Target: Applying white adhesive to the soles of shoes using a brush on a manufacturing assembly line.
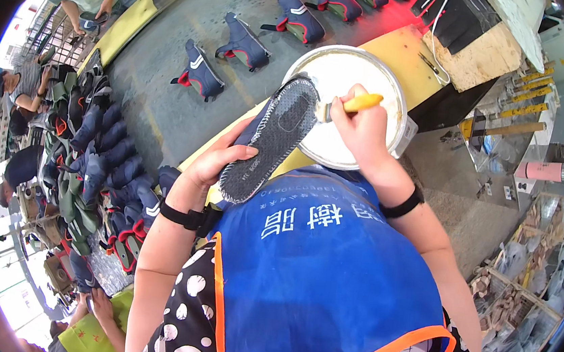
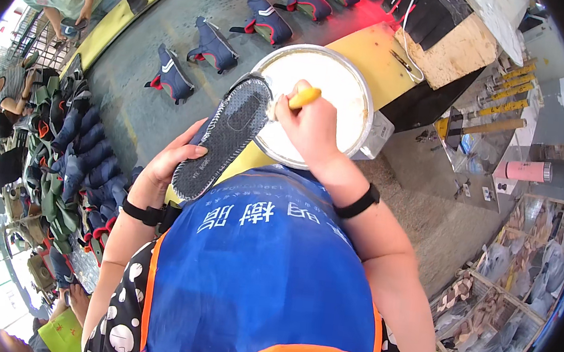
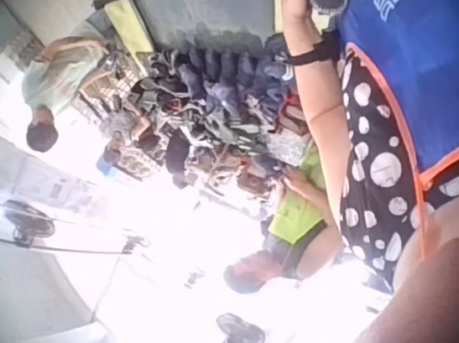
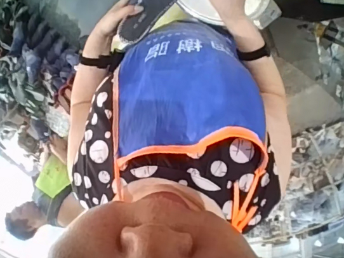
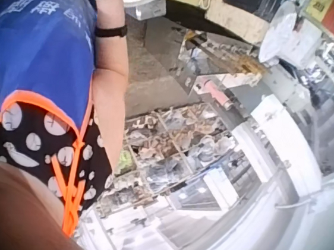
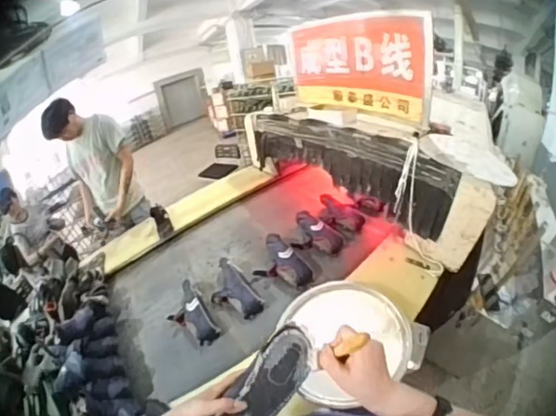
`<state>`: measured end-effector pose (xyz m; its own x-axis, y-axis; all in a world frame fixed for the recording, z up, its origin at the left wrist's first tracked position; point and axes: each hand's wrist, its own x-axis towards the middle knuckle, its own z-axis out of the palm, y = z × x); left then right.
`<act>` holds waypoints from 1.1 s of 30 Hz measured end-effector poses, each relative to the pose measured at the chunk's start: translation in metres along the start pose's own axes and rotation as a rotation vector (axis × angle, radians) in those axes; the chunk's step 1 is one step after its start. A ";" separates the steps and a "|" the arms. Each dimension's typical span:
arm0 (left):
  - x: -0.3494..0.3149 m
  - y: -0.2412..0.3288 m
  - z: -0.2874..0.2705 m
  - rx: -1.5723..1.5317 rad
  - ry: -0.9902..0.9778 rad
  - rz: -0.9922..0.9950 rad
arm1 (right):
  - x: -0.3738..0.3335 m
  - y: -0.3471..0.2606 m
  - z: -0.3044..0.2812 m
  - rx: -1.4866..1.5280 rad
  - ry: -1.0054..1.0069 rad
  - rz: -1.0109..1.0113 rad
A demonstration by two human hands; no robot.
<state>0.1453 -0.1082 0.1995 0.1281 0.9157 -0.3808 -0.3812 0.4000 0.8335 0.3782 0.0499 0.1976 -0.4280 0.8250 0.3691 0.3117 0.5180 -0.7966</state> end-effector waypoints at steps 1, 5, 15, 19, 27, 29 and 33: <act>0.001 -0.001 0.000 -0.003 0.006 0.005 | -0.008 -0.004 0.002 0.002 -0.006 -0.006; 0.003 -0.009 0.000 -0.044 0.075 0.032 | -0.030 -0.015 0.006 0.204 -0.081 0.107; 0.000 -0.007 -0.007 0.033 -0.061 0.090 | 0.034 -0.021 -0.010 0.285 -0.073 -0.111; -0.004 -0.009 -0.007 -0.018 -0.059 0.092 | 0.024 -0.005 -0.013 0.176 -0.136 -0.162; -0.001 -0.017 -0.020 0.004 -0.096 0.084 | 0.028 -0.017 0.001 0.327 -0.141 -0.054; -0.001 -0.017 -0.019 -0.018 -0.089 0.084 | 0.025 -0.005 0.000 0.262 -0.174 -0.017; -0.003 -0.023 -0.025 0.009 -0.076 0.120 | 0.029 -0.016 -0.009 -0.006 -0.190 0.047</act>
<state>0.1311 -0.1207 0.1712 0.1512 0.9571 -0.2471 -0.3901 0.2875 0.8748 0.3682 0.0681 0.2252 -0.5650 0.7911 0.2344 0.3394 0.4817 -0.8079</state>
